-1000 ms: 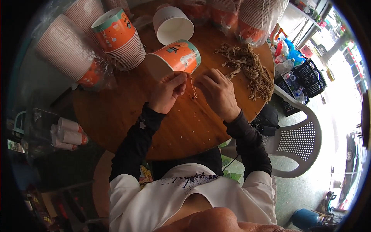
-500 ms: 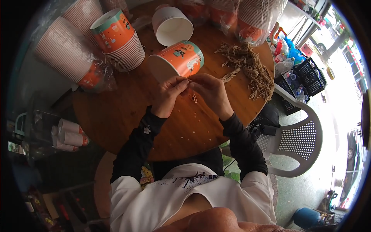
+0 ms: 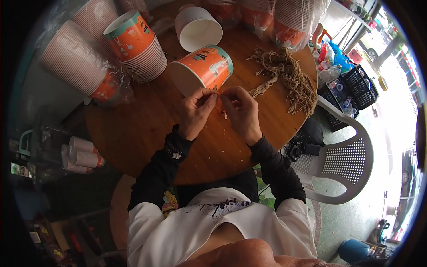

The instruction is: The recorder is threading and tying strings through pre-punched holes in paper buckets to create handles.

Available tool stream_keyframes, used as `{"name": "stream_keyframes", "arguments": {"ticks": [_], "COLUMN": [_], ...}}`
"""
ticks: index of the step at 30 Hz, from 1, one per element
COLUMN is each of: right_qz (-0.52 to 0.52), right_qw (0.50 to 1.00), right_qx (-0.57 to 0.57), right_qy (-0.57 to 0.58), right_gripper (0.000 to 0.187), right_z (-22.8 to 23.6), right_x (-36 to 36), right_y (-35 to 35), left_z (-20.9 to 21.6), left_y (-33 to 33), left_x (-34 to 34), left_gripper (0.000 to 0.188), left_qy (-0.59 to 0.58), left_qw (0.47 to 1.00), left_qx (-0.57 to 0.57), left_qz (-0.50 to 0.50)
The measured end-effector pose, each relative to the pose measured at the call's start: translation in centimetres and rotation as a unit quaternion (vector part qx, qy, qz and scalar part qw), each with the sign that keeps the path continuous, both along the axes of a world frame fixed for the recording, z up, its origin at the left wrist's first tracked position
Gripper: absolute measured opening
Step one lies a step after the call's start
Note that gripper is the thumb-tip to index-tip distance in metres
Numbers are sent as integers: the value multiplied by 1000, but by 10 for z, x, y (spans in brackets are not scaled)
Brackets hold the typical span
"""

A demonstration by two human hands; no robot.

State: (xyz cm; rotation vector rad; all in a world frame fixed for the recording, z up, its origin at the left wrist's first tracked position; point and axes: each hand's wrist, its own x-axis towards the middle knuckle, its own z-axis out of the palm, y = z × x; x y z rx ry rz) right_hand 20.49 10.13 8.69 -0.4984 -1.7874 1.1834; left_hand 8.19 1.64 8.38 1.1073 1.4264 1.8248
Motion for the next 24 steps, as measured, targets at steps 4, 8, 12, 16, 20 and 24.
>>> {"name": "stream_keyframes", "arguments": {"ticks": [4,8,12,16,20,24], "right_qz": [7,-18,1,-5,-17,-23], "right_qw": [999,996,999,998,998,998], "right_qx": [39,79,15,28,66,57], "right_qy": [9,27,53,51,10,30], "right_gripper": [8,8,8,9,8,8], "right_z": [-2,5,-2,-5,-1,-3], "right_x": [1,1,-1,-2,-1,-4], "right_y": [0,-2,1,0,-2,-6], "left_z": [7,8,7,7,-3,-1], "left_y": [1,0,-2,-2,-2,0], "left_x": [3,6,9,8,-5,-1], "left_gripper": [11,12,11,11,11,12], "left_qy": [-17,-24,-41,-43,-59,-106], "left_qw": [1000,1000,999,999,998,993], "left_qx": [-6,-5,-15,3,8,22], "left_qz": [1,7,-6,8,-15,-37]}}
